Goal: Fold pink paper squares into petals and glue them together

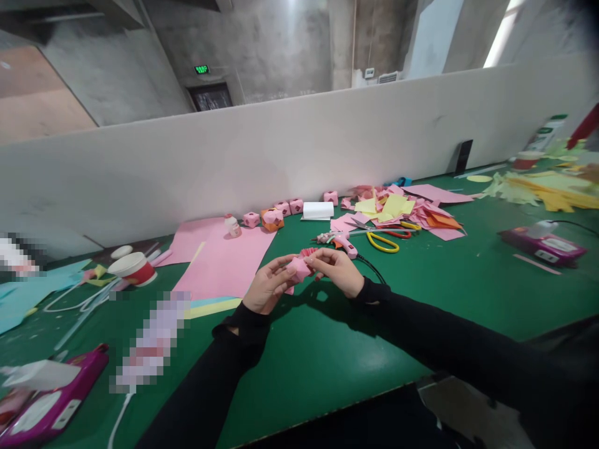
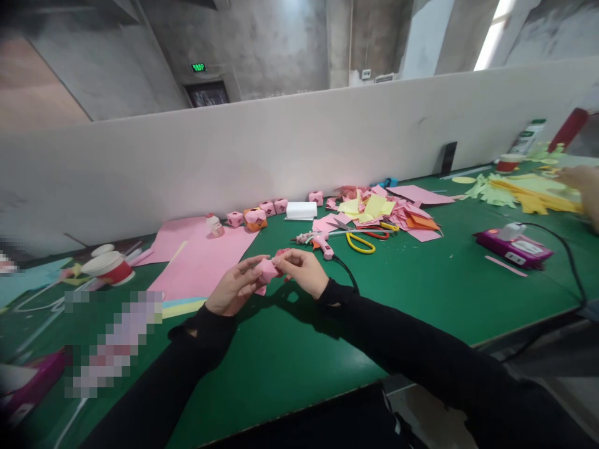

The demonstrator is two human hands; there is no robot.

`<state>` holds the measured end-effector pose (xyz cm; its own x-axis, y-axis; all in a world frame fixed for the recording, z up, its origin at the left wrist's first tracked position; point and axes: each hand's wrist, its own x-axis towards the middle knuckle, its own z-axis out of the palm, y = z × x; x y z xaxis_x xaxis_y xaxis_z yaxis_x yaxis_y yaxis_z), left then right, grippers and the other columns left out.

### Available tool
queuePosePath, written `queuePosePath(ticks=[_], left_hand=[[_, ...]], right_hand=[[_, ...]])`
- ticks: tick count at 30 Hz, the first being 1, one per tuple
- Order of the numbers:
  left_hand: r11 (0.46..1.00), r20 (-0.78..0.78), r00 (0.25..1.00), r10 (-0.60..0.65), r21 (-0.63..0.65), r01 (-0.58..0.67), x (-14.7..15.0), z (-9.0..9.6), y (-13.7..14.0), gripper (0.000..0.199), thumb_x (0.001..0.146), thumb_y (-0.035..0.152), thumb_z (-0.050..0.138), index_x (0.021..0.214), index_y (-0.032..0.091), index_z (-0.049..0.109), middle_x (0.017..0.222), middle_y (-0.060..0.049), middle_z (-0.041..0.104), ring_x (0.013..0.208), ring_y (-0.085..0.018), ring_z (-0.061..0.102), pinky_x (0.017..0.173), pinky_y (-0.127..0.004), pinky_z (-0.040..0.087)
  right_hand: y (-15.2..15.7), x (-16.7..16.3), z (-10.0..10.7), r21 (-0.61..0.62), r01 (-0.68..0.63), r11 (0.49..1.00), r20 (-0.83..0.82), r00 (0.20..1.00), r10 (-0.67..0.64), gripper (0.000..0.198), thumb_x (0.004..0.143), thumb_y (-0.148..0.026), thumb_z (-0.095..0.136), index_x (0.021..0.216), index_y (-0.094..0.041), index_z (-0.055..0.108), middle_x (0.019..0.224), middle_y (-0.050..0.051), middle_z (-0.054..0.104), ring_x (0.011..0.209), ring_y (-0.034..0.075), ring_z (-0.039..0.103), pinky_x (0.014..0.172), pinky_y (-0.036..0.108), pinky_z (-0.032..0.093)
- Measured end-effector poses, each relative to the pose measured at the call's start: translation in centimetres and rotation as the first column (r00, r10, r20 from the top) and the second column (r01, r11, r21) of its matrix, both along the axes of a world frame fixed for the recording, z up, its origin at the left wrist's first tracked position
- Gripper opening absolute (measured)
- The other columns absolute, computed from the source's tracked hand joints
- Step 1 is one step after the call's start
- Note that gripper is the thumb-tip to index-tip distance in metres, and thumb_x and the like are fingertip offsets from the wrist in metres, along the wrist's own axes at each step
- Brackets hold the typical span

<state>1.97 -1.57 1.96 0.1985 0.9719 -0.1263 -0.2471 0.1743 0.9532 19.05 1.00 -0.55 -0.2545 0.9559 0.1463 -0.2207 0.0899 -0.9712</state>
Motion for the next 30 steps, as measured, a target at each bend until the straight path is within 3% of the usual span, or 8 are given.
queuePosePath(ticks=[10,19,22,26,30], left_hand=[[1.000,0.013,1.000,0.006,0.029,-0.006,0.03,-0.08,0.03,0.043,0.060,0.023,0.080,0.099,0.013,0.065,0.080,-0.004,0.070,0.065,-0.012,0.065,0.061,-0.022,0.052],[1.000,0.020,1.000,0.016,0.023,-0.016,-0.32,-0.17,0.26,0.044,0.061,0.023,0.080,0.101,0.015,0.065,0.085,-0.004,0.068,0.068,-0.013,0.065,0.057,-0.020,0.051],[1.000,0.009,1.000,0.013,0.027,-0.013,-0.31,-0.19,0.27,0.045,0.061,0.023,0.080,0.103,0.015,0.064,0.082,-0.004,0.068,0.066,-0.013,0.065,0.053,-0.020,0.050],[0.999,0.009,1.000,0.008,0.036,-0.009,-0.17,-0.29,0.21,0.044,0.060,0.021,0.080,0.101,0.013,0.065,0.078,-0.004,0.068,0.068,-0.014,0.065,0.062,-0.023,0.052],[0.999,-0.007,1.000,-0.018,0.031,0.018,-0.06,-0.43,0.18,0.047,0.058,0.019,0.081,0.101,0.012,0.064,0.077,-0.004,0.069,0.069,-0.015,0.066,0.065,-0.024,0.052]], right_hand=[[-0.20,0.04,0.05,-0.036,-0.019,0.999,-0.001,1.000,0.019,0.037,0.064,-0.050,0.072,0.071,-0.016,0.061,0.063,-0.001,0.062,0.057,0.010,0.060,0.050,0.020,0.044],[-0.55,0.05,-0.01,-0.081,-0.157,0.984,-0.008,0.988,0.156,0.039,0.064,-0.052,0.072,0.070,-0.015,0.060,0.061,0.000,0.061,0.057,0.010,0.060,0.049,0.020,0.046],[-0.53,0.10,0.08,-0.094,-0.134,0.986,-0.060,0.990,0.129,0.037,0.063,-0.049,0.074,0.075,-0.017,0.061,0.066,-0.001,0.062,0.060,0.010,0.061,0.049,0.019,0.045],[-0.15,0.26,0.14,-0.156,-0.073,0.985,-0.088,0.994,0.059,0.036,0.065,-0.049,0.073,0.082,-0.019,0.064,0.075,-0.001,0.064,0.062,0.009,0.060,0.049,0.018,0.045],[0.21,0.43,-0.11,-0.106,-0.021,0.994,-0.035,0.999,0.018,0.033,0.064,-0.047,0.074,0.074,-0.017,0.064,0.072,0.001,0.064,0.062,0.008,0.057,0.048,0.017,0.042]])
